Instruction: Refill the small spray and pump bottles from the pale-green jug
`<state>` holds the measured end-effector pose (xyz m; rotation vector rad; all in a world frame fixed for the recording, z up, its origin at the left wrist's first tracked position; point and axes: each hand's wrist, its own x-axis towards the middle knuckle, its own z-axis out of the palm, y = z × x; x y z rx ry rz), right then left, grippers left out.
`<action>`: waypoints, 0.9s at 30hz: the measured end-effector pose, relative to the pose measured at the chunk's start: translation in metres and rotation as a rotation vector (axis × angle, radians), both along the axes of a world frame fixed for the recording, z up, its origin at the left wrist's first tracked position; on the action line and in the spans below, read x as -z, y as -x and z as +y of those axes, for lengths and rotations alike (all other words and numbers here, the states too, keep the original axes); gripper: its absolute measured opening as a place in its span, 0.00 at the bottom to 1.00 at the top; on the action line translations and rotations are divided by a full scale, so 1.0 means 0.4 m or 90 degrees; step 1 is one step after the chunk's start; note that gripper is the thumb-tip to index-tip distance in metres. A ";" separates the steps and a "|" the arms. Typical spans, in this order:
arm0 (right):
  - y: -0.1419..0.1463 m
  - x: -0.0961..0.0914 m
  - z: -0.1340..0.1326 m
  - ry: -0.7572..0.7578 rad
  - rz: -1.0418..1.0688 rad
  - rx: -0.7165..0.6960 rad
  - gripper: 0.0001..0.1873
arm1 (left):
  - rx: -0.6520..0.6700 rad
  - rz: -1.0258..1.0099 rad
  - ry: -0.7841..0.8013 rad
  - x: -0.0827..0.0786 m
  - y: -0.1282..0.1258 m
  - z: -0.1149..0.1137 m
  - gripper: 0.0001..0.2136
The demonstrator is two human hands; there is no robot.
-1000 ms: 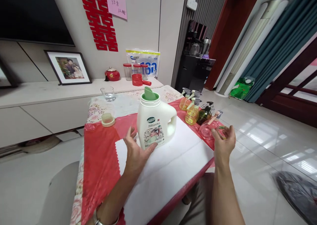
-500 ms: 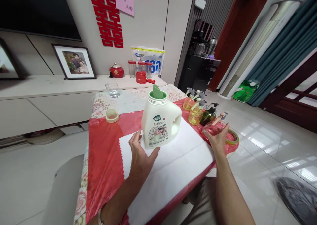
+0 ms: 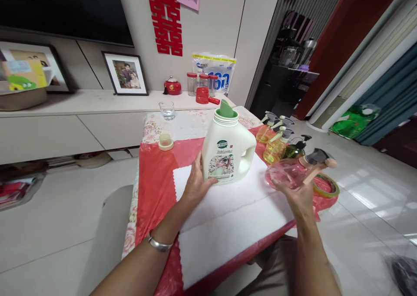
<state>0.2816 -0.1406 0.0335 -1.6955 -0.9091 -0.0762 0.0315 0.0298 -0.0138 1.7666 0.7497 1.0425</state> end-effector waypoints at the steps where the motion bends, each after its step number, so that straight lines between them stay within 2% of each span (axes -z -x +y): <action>1: 0.023 -0.002 0.000 0.009 0.004 -0.026 0.64 | 0.008 0.000 0.000 -0.001 0.001 0.003 0.47; 4: 0.081 0.004 -0.005 0.058 0.052 -0.114 0.63 | -0.025 0.013 -0.011 -0.004 0.007 -0.007 0.45; 7: 0.118 0.021 -0.013 0.082 0.124 -0.246 0.56 | -0.173 0.029 -0.041 -0.022 0.022 -0.043 0.39; 9: 0.136 0.029 -0.014 0.107 0.159 -0.366 0.52 | -0.265 0.016 -0.086 -0.049 0.036 -0.077 0.28; 11: 0.156 0.030 -0.010 0.135 0.184 -0.476 0.50 | -0.294 -0.008 -0.157 -0.083 0.048 -0.113 0.13; 12: 0.167 0.028 -0.006 0.143 0.195 -0.521 0.51 | -0.260 -0.023 -0.190 -0.100 0.051 -0.130 0.08; 14: 0.187 0.021 0.002 0.150 0.223 -0.589 0.54 | -0.119 -0.041 -0.195 -0.130 0.053 -0.160 0.08; 16: 0.204 0.014 0.009 0.166 0.253 -0.646 0.53 | 0.032 -0.044 -0.124 -0.151 0.051 -0.179 0.12; 19: 0.214 0.008 0.014 0.206 0.272 -0.694 0.51 | 0.196 -0.048 0.049 -0.175 0.051 -0.185 0.18; 23: 0.211 0.006 0.020 0.261 0.227 -0.695 0.51 | 0.341 -0.072 0.164 -0.208 0.062 -0.170 0.19; 27: 0.209 0.012 0.026 0.268 0.183 -0.683 0.53 | 0.391 -0.090 0.259 -0.228 0.061 -0.167 0.16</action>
